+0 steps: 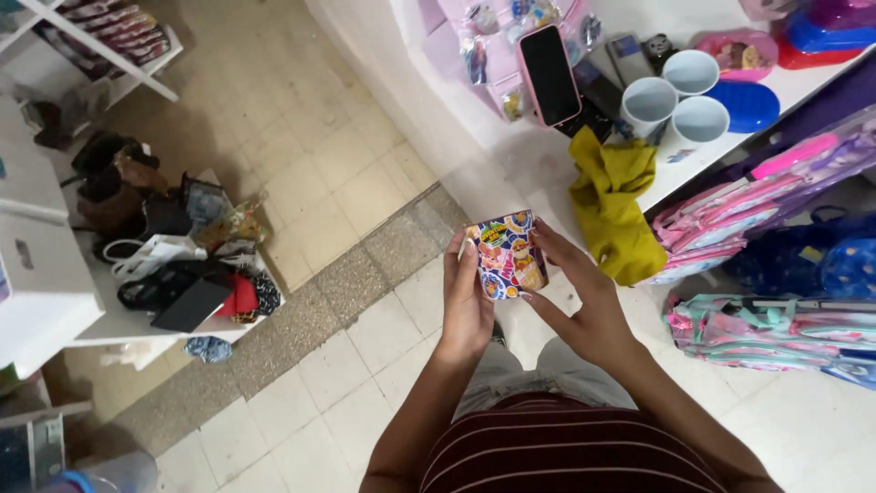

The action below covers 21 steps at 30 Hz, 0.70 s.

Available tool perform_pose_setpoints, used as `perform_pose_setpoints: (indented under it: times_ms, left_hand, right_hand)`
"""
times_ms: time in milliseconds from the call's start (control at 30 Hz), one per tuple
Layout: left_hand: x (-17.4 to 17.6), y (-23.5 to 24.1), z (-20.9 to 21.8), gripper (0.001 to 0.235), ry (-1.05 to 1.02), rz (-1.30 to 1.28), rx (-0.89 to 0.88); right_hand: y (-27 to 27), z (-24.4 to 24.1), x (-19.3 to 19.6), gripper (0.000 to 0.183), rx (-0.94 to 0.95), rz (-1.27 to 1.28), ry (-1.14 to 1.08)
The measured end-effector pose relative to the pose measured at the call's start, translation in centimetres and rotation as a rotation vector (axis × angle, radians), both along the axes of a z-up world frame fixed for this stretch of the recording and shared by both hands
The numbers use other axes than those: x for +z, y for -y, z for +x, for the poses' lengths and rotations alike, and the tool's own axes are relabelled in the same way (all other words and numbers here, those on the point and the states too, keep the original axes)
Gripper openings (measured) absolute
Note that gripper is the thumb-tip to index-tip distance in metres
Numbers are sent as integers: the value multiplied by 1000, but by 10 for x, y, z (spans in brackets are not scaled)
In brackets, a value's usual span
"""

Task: Cleaning a red plastic mug with a yellow cloth in a gift shop display area

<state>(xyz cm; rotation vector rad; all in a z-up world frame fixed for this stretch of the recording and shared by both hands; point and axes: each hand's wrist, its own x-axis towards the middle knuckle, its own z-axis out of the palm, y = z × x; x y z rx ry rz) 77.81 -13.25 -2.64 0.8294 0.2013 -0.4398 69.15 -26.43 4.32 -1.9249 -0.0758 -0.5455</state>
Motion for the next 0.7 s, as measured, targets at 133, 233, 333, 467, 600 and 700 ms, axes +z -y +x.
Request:
perform_pose_setpoints:
  times_ms: [133,233,333,467,600,700]
  left_hand:
    - [9,40,30,70,-20,1,-108]
    - [0,62,41,77,-49,15,-217]
    - [5,81,54,68,-99,29,-216]
    - [0,107,66,64,-181,-25,-89]
    - [-6,133,72,71,-243,-21,14]
    - [-3,154,72,70,-224,5,45]
  right_hand:
    - [22,27,-6,63,-89,-180,12]
    - [48,40,-6,62,-98,-221,8]
    - [79,50,-6,62,-16,-262,28]
    - [121,65,-19,59,-124,-410,85]
    - [155,82,-47,67,-286,-596,104]
    - [175,94,-82,76,-211,-676,-23]
